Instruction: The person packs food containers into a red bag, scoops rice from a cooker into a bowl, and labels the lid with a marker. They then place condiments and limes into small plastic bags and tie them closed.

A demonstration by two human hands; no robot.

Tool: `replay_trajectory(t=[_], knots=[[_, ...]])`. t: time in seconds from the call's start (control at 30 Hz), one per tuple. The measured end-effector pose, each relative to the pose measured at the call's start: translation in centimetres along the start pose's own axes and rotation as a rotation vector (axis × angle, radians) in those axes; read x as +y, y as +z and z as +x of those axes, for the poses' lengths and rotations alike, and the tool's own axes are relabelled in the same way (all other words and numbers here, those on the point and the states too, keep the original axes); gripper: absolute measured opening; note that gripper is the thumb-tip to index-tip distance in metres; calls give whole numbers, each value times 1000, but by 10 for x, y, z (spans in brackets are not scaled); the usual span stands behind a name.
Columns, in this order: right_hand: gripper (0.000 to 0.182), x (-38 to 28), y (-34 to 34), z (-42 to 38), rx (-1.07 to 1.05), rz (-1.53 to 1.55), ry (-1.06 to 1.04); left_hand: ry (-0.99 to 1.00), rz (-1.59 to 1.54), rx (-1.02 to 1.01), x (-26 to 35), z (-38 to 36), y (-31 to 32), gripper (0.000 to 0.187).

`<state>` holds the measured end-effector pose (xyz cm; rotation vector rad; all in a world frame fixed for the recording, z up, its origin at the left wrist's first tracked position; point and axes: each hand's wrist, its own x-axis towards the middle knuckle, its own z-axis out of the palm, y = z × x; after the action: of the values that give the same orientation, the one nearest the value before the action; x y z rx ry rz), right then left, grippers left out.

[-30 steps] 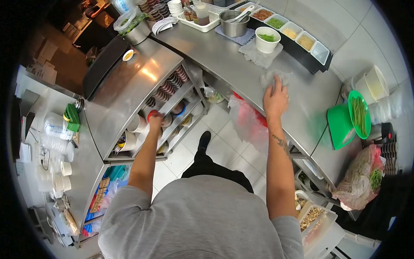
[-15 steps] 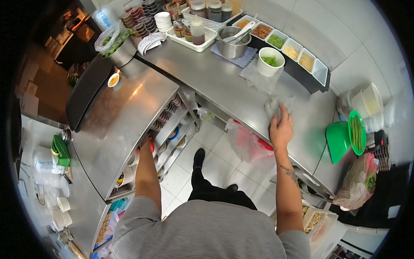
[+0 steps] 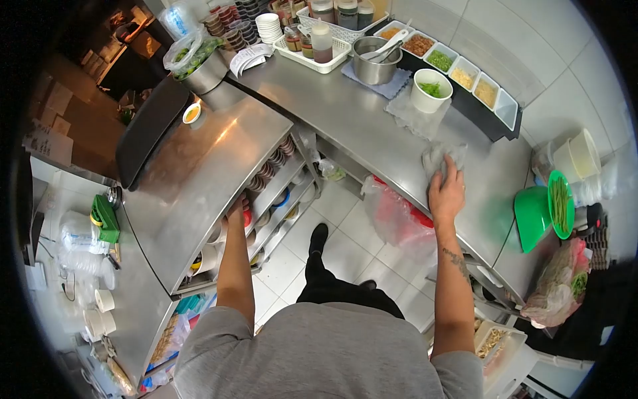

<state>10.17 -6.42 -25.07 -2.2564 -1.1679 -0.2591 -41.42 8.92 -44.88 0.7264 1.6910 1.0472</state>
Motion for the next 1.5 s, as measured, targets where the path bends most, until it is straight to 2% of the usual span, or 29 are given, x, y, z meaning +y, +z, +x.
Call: replay_trajectory(t=[0.03,0.13,0.17,0.27,0.3,0.4,0.53,0.67,0.73,0.83,0.93,1.07,1.1,1.2,1.33,1.43,1.5], knots=[[41,1,0,0,0,1,3,-40,7,56,0,-4,6,13],[42,1,1,-1,-7,-1,11,39,-53,25,-6,-20,13,13],[42,1,1,-1,-12,-7,16,-16,-209,89,16,-54,24,7],[42,0,0,-1,-14,-4,15,64,-145,44,-10,-56,29,18],[42,0,0,-1,-11,0,13,112,-153,41,-23,-55,31,36],[43,1,-1,1,-28,-5,14,176,-131,107,-16,-101,49,51],[42,3,1,1,6,-9,-4,34,25,-229,-18,-120,59,50],[41,2,-2,0,9,18,-10,120,108,-454,65,-162,83,41],[41,4,-3,1,21,25,-28,143,176,-548,128,-185,94,34],[42,5,-4,1,45,33,-50,267,285,-634,196,-172,115,23],[42,2,-4,3,52,52,-31,351,342,-636,256,-149,143,19],[41,-9,-6,6,18,12,60,433,262,-684,297,-86,184,34],[41,-12,-6,8,25,8,65,433,296,-695,293,-52,197,46],[40,-15,-2,8,44,9,59,477,425,-740,296,10,224,53],[38,-22,0,16,30,-7,99,348,544,-841,324,42,237,64],[38,-21,4,17,39,-31,107,647,602,-891,336,45,228,71],[36,-26,2,17,-14,-36,165,785,587,-805,350,29,218,73]])
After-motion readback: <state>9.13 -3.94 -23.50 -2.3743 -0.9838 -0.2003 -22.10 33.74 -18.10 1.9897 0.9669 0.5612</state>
